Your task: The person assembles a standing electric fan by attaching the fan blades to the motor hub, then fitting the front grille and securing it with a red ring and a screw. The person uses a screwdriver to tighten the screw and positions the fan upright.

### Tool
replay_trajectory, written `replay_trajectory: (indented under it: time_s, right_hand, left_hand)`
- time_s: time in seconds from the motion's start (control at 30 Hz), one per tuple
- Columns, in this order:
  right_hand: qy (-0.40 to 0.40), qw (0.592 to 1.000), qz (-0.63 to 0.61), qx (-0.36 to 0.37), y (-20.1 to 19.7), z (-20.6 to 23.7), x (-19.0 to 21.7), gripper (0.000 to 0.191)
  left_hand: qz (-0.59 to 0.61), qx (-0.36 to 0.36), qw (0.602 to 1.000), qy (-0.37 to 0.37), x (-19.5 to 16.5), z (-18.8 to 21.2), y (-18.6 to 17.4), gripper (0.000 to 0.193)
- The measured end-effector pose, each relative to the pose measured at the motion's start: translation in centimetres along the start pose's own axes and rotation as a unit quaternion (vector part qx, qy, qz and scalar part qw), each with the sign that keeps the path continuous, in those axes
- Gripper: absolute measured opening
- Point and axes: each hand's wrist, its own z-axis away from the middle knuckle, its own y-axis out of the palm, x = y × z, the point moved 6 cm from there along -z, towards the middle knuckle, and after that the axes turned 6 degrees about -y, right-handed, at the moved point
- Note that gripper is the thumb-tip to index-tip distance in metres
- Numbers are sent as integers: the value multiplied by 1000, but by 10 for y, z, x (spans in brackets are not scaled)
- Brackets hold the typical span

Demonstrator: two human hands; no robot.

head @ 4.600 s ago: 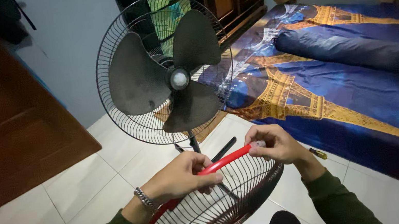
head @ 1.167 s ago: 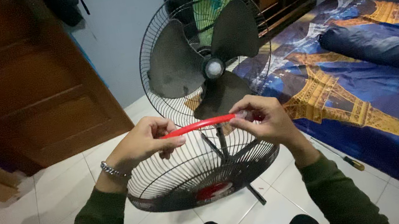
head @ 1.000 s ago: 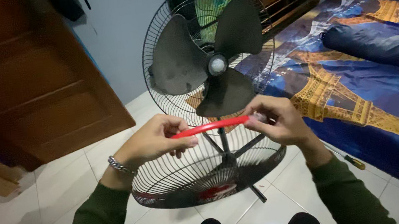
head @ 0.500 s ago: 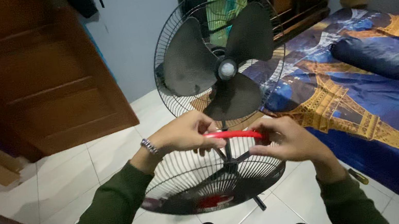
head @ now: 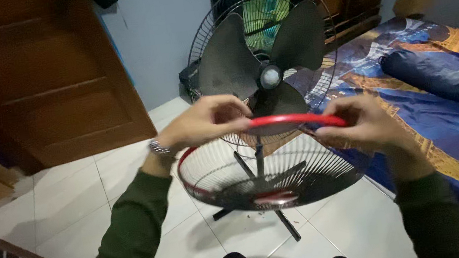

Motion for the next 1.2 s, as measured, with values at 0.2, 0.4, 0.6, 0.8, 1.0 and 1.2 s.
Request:
replay_trajectory:
  time_s: [0.2,0.4,0.6,0.8,1.0,1.2]
  right_hand:
    - [-69,991,28,-109,-64,11,-16,11]
    - [-94,986,-50,-126,-93,0,-42,13]
    - [-124,976,-110,-138,-102,-23,-63,11]
    - [-111,966,-102,-210,-114,-38,-88,20]
    - [-138,950,-129,-249,-141,-56,-83,19]
    - [-124,939,-133,-292,-163,-139,-75,15]
  left_hand:
    - [251,-250,924,142,111,82,-27,51]
    - [368,-385,842,84,252,90,39,40]
    - [459,-413,771,157,256,90,40,40]
    - [452,-544,704,63,241,70,21,44]
    - [392,-526,749,99,197,35,1,46]
    - [347,-573,742,35,162,4,-48,48]
